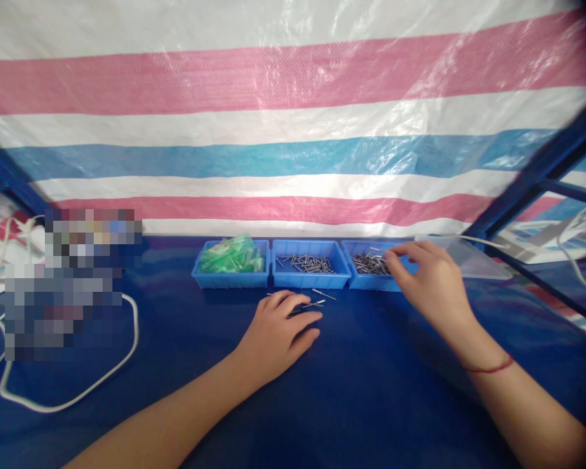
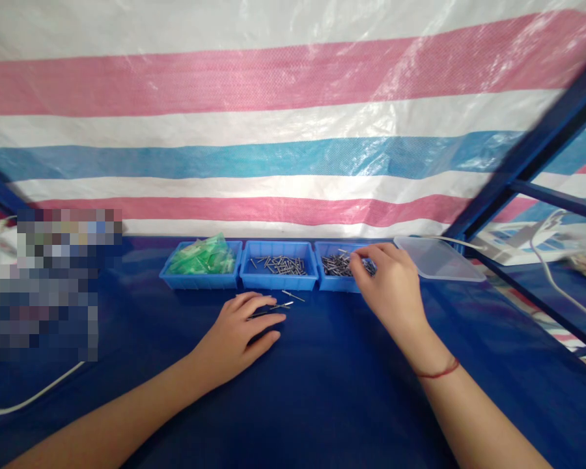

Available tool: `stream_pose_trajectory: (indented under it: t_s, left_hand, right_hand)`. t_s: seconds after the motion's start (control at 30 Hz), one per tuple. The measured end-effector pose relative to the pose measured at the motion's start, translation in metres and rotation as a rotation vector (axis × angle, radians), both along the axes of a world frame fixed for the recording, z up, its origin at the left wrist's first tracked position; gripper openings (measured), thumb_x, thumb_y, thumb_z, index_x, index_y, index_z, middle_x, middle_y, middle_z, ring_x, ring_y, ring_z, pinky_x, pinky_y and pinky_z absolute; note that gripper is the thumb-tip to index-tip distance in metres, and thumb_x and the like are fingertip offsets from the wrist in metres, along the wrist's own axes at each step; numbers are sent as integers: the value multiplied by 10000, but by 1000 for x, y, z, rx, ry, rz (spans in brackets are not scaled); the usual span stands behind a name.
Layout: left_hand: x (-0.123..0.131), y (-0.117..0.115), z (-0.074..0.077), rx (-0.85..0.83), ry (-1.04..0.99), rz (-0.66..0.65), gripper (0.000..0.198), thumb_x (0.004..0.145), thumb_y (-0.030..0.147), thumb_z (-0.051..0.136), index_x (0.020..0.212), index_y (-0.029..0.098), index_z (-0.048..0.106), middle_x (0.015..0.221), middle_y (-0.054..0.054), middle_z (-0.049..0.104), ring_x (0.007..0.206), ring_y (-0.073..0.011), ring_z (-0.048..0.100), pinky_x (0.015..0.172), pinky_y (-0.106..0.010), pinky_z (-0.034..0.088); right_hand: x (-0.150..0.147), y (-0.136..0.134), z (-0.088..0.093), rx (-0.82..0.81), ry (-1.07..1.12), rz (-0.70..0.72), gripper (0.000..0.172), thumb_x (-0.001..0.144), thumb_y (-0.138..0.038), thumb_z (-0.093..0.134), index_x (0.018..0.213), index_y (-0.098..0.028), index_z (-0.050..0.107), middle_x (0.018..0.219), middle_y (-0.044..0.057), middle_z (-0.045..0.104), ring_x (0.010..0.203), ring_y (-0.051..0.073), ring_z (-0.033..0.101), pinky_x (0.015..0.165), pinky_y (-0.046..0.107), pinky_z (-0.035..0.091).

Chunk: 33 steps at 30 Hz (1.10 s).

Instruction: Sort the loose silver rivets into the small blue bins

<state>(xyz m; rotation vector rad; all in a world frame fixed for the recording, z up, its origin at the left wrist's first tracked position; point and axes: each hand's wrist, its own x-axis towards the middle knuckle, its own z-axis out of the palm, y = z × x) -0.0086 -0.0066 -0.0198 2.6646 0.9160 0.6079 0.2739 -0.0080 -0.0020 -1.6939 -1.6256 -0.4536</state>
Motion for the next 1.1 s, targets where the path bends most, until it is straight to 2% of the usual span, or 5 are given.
stream_pose_trajectory:
  t_s: [0.17, 0.57, 0.77, 0.87, 1.1]
  left_hand:
    - [-1, 3, -1, 10, 72, -6, 199, 922, 272, 510, 1042, 265, 668, 1156, -19, 640, 1088, -226, 504, 927, -421, 337]
    - [2, 0, -3, 79, 127, 97, 162, 948, 226, 457, 909, 205, 613, 952, -33, 624, 921, -208, 500, 784, -372, 345]
    - [3, -4, 5, -52, -240, 9, 173, 967, 196, 383, 920, 176, 548, 924, -43, 593, 894, -159, 547, 817, -291, 418]
    - [3, -6, 8, -112, -374, -4, 150, 953, 166, 391, 917, 184, 535, 908, -34, 581, 872, -141, 564, 803, -255, 437]
    - [1, -1, 4, -181, -443, 85, 116, 948, 182, 416, 908, 187, 525, 885, -19, 582, 822, -133, 567, 761, -239, 435]
  right_hand:
    - [14, 6, -7, 6, -58, -65, 221, 835, -339, 541, 901, -171, 671, 867, 114, 668, 837, 286, 613, 787, 433, 444]
    - [-62, -21, -2, -94, 55, 485, 119, 863, -238, 535, 880, -218, 651, 907, 77, 663, 900, 241, 596, 826, 421, 478]
    - [-86, -32, -8, -355, 72, 748, 255, 772, -224, 658, 1026, -216, 634, 1038, 86, 646, 981, 246, 575, 855, 421, 490]
    - [-91, -33, -13, -396, 186, 829, 157, 818, -248, 632, 972, -224, 652, 1041, 78, 649, 973, 225, 582, 848, 386, 496]
    - [-90, -32, -13, -351, 458, 837, 109, 878, -239, 568, 876, -212, 673, 889, 49, 683, 863, 177, 616, 789, 312, 493]
